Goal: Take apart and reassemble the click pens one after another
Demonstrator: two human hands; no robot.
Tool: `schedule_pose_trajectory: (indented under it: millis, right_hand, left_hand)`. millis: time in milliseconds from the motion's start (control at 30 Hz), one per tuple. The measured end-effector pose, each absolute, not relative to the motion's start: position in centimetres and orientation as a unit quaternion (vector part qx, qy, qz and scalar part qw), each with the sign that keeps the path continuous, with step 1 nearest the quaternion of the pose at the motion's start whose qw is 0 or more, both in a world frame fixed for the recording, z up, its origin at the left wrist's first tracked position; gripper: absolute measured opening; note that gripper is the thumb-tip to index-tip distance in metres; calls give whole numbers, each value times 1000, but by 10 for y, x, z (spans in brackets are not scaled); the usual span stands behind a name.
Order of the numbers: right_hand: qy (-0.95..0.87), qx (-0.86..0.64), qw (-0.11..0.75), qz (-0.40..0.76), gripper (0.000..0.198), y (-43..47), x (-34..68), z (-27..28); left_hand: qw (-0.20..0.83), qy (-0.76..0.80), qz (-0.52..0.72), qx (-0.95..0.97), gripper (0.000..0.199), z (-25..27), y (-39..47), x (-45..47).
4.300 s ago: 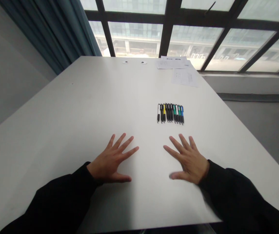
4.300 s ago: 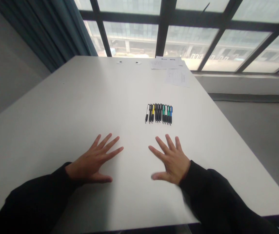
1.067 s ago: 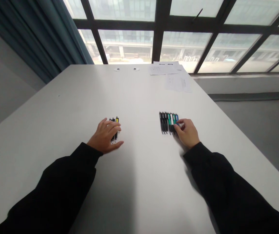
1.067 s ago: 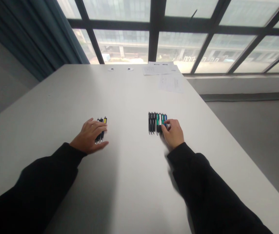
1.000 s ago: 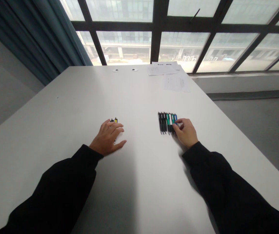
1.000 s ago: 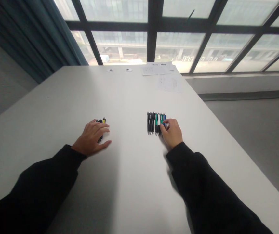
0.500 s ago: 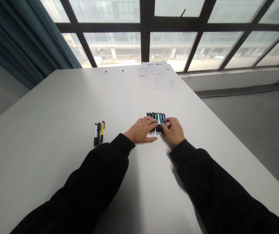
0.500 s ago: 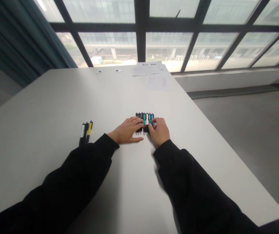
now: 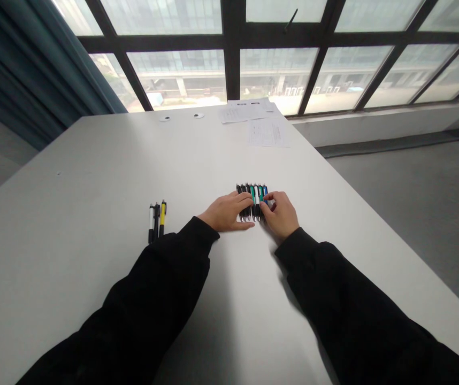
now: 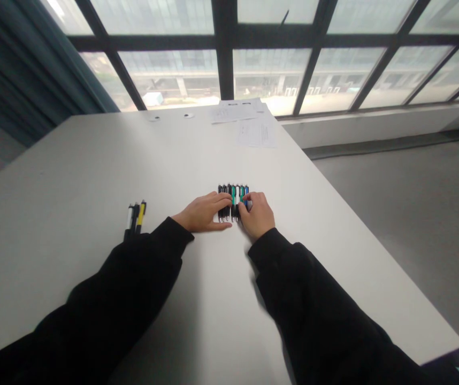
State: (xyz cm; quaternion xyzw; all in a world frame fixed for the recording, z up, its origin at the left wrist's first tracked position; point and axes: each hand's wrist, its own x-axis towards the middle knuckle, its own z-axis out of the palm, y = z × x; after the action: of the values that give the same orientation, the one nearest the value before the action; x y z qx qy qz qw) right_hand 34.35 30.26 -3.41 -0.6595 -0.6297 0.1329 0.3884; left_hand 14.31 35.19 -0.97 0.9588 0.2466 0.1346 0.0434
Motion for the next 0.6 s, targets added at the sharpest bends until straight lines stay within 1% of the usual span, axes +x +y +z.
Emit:
schedule_pose_trajectory:
  millis: [167, 600]
  right_hand:
    - [-630, -658, 390, 133, 14, 303, 343, -34]
    - [-635, -658, 383, 133, 15, 303, 344, -34]
  left_hand:
    - [62, 238, 144, 959, 42, -10, 356, 145]
    - [72, 233, 149, 958, 40, -18, 362, 143]
